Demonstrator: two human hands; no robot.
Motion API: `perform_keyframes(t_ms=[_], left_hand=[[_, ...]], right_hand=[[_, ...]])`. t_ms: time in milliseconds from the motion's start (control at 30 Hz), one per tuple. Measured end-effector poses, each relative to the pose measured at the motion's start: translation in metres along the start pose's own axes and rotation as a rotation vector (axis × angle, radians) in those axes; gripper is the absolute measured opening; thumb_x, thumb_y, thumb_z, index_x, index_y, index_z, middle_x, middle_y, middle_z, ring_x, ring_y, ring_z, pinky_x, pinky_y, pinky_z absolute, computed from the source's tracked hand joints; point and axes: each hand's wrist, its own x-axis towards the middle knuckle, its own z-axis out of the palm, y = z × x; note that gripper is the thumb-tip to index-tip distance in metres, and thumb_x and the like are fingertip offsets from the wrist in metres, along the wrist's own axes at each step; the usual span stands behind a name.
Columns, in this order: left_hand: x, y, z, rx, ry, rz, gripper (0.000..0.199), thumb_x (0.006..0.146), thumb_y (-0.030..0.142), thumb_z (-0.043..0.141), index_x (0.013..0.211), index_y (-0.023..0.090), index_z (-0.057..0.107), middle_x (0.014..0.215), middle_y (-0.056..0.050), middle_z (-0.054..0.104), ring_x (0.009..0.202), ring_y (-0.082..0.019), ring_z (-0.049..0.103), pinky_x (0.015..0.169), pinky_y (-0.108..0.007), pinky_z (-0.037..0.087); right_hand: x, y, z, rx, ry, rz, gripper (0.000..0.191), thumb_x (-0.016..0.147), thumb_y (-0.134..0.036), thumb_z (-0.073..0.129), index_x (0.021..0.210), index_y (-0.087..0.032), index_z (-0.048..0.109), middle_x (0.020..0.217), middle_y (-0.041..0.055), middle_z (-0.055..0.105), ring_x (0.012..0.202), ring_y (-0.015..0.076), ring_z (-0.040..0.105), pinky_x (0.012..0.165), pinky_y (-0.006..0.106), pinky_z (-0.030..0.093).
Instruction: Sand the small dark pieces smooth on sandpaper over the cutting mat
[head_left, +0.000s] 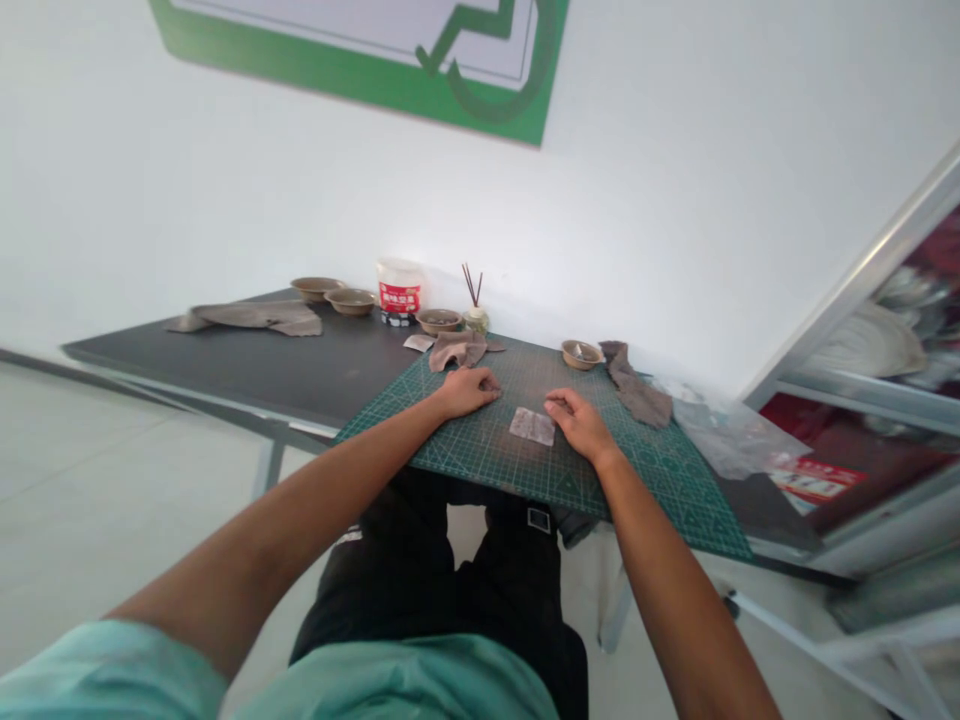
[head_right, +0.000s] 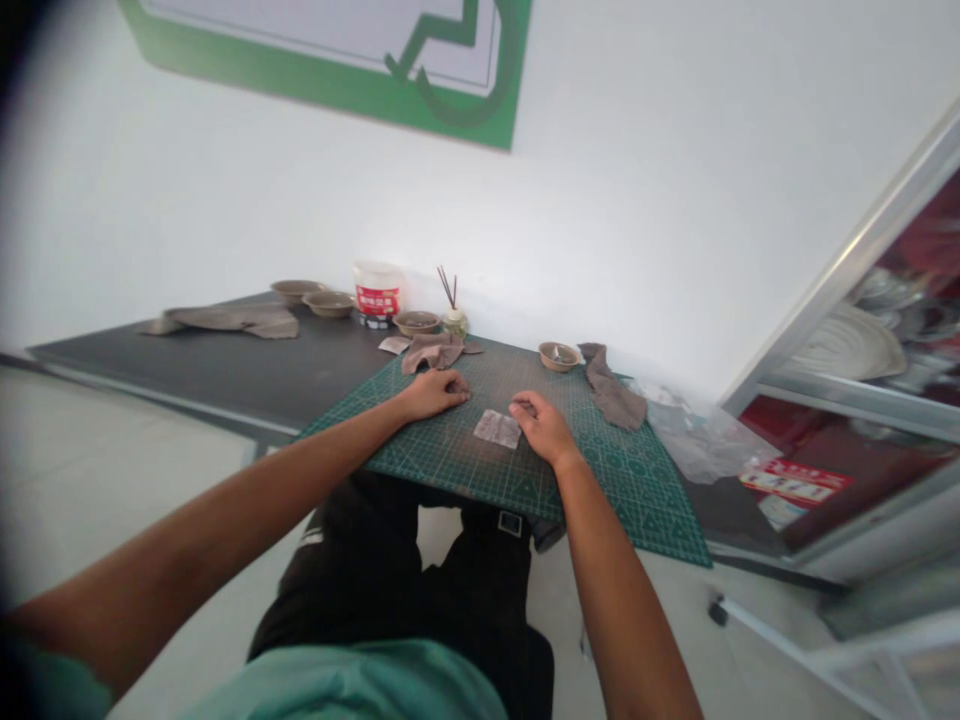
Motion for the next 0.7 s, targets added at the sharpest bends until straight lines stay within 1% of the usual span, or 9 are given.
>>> perform_keyframes(t_ms=[433, 700], left_hand=[[-0.0012, 0.0000, 0.0006, 0.010, 0.013, -0.028, 0.033, 0.096, 0.036, 0.061, 0.122, 0.016, 0.060, 0.123, -0.009, 0.062, 0.106, -0.023, 0.063, 0.090, -0.044, 0.056], [-0.0026, -0.0061, 0.0020, -0.036, 0.077, -0.053, 0.032, 0.097, 0.036, 0.061, 0.122, 0.016, 0.060, 0.122, -0.009, 0.062, 0.105, -0.022, 0.064, 0.089, -0.043, 0.056]], right_hand=[[0.0011, 0.0007, -0.0009, 0.009, -0.012, -0.015, 0.027, 0.099, -0.036, 0.060, 0.115, -0.015, 0.064, 0.109, 0.0070, 0.067, 0.095, 0.0201, 0.066, 0.087, 0.042, 0.055], [-0.0004, -0.0020, -0.0023, -0.039, 0.013, -0.005, 0.026, 0.099, -0.035, 0.060, 0.115, -0.015, 0.064, 0.111, 0.0073, 0.067, 0.097, 0.0201, 0.066, 0.088, 0.041, 0.056]])
